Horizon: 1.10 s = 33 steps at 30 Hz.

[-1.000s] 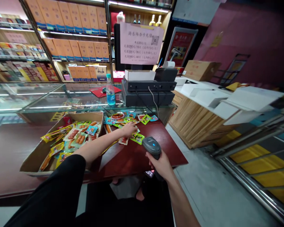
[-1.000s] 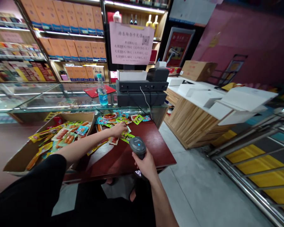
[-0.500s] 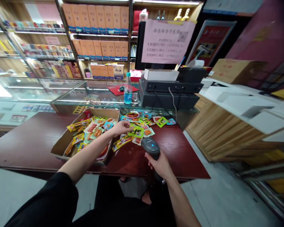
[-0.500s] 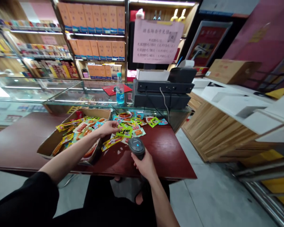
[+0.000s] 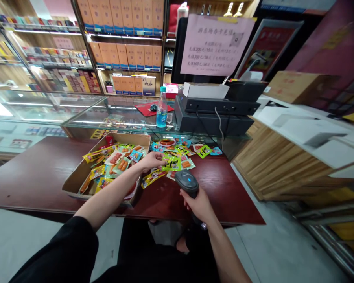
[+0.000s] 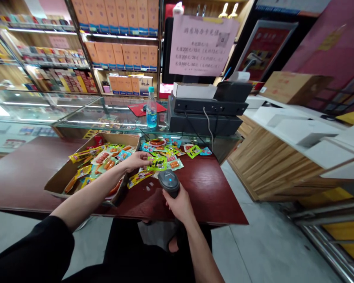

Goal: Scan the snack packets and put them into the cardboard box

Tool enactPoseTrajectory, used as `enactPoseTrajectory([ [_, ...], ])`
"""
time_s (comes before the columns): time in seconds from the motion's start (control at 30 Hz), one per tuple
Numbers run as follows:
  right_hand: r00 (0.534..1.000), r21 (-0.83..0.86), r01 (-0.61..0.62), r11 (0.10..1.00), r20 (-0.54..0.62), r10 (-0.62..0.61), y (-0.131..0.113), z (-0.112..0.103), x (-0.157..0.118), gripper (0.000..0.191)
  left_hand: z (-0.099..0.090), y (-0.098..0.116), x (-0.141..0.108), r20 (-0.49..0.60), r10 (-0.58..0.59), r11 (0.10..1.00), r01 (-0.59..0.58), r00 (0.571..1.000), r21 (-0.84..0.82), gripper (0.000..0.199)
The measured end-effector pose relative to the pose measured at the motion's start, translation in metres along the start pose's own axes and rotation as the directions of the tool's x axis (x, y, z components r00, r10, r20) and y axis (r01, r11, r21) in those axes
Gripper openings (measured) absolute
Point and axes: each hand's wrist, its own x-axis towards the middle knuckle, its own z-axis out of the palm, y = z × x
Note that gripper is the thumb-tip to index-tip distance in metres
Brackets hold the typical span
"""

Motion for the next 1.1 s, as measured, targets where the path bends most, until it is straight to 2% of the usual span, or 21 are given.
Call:
enactPoseTrajectory([
  [0.17, 1.0, -0.003, -0.002, 1.0, -0.002, 0.002, 0.002, 0.001, 0.0, 0.036, 0.0, 0.001, -0.001, -0.036, -0.012, 1.0, 0.012, 0.999, 0.001, 0.039],
  [0.4, 1.0, 0.006, 0.002, 1.0, -0.007, -0.002, -0.002, -0.002, -0.008, 0.038, 0.001, 0.0, -0.001, 0.007, 0.004, 1.0, -0.004, 1.0, 0.006, 0.036],
  [0.53, 1.0, -0.013, 0.0, 1.0, -0.012, 0.0, -0.003, -0.006, -0.015, 0.04, -0.003, 0.005, -0.003, -0.071, 0.01, 1.0, -0.012, 0.997, -0.028, 0.039],
  [0.63, 1.0, -0.038, 0.012, 0.999, -0.003, -0.012, -0.004, -0.007, -0.017, 0.038, -0.02, 0.016, -0.008, -0.162, 0.026, 0.997, -0.037, 0.986, -0.064, 0.041],
  [0.73, 0.999, -0.038, 0.04, 0.998, 0.016, -0.039, -0.007, -0.004, -0.017, 0.037, -0.055, 0.032, -0.023, -0.286, 0.089, 0.993, -0.106, 0.954, -0.043, 0.04],
  [0.83, 0.997, -0.033, 0.067, 0.997, 0.04, -0.066, -0.01, 0.002, -0.016, 0.036, -0.097, 0.051, -0.046, -0.422, 0.167, 0.98, -0.196, 0.891, -0.027, 0.041],
  [0.93, 0.994, -0.026, 0.086, 0.996, 0.064, -0.084, -0.012, 0.01, -0.014, 0.036, -0.128, 0.064, -0.071, -0.55, 0.247, 0.957, -0.291, 0.798, 0.009, 0.045],
  [1.0, 0.993, -0.013, 0.09, 0.996, 0.079, -0.088, -0.013, 0.014, -0.013, 0.035, -0.135, 0.067, -0.08, -0.558, 0.264, 0.957, -0.287, 0.787, 0.048, 0.046],
  [1.1, 0.993, -0.006, 0.087, 0.996, 0.087, -0.086, -0.013, 0.014, -0.014, 0.036, -0.124, 0.063, -0.08, -0.485, 0.261, 0.965, -0.241, 0.834, 0.106, 0.047],
])
